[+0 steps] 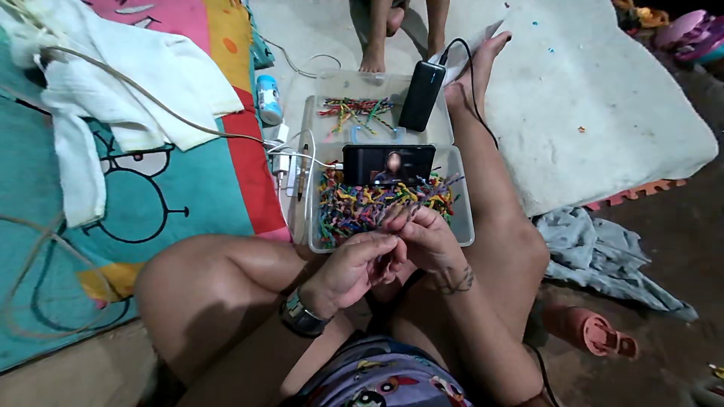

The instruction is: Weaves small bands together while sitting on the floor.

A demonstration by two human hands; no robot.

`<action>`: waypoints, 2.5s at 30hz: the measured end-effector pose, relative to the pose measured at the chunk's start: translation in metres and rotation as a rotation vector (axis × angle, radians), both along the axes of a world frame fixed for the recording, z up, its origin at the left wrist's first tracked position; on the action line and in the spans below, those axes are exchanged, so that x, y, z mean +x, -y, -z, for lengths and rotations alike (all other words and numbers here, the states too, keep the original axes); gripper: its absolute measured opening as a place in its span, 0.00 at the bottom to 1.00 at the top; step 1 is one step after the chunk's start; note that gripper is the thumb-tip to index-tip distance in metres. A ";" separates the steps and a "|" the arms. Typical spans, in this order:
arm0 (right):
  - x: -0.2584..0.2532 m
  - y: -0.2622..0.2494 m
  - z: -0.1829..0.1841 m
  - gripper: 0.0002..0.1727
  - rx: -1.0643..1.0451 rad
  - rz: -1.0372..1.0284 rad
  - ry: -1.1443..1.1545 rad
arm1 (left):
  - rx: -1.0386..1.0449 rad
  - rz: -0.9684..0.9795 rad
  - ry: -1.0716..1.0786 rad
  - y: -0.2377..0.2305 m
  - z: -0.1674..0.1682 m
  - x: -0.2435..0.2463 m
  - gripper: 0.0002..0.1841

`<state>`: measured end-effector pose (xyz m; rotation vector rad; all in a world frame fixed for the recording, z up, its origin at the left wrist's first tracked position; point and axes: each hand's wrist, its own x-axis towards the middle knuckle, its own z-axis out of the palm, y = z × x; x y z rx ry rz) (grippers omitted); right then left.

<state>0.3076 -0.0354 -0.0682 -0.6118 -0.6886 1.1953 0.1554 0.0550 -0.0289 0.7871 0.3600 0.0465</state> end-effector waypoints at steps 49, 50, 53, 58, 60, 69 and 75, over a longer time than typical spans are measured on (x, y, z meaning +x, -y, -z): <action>-0.006 0.002 -0.007 0.02 -0.078 0.038 -0.085 | 0.723 -0.086 -0.069 0.000 -0.003 0.001 0.13; -0.007 0.002 -0.008 0.01 -0.106 0.063 -0.081 | 0.855 -0.109 -0.067 0.001 -0.001 0.001 0.14; -0.011 0.000 -0.011 0.04 -0.158 0.117 -0.093 | 1.181 -0.189 -0.057 0.004 0.008 0.002 0.16; -0.016 -0.001 -0.016 0.09 -0.217 0.192 -0.137 | 1.491 -0.249 -0.100 0.014 0.012 0.003 0.17; -0.016 -0.001 -0.019 0.10 -0.233 0.221 -0.076 | 1.539 -0.274 -0.099 0.017 0.011 0.003 0.15; 0.065 0.011 -0.035 0.21 -0.679 0.743 1.544 | 1.644 -0.322 -0.240 -0.021 0.002 -0.008 0.16; 0.093 0.010 -0.031 0.27 -0.972 0.482 1.351 | 1.697 -0.283 -0.294 -0.025 0.008 -0.009 0.15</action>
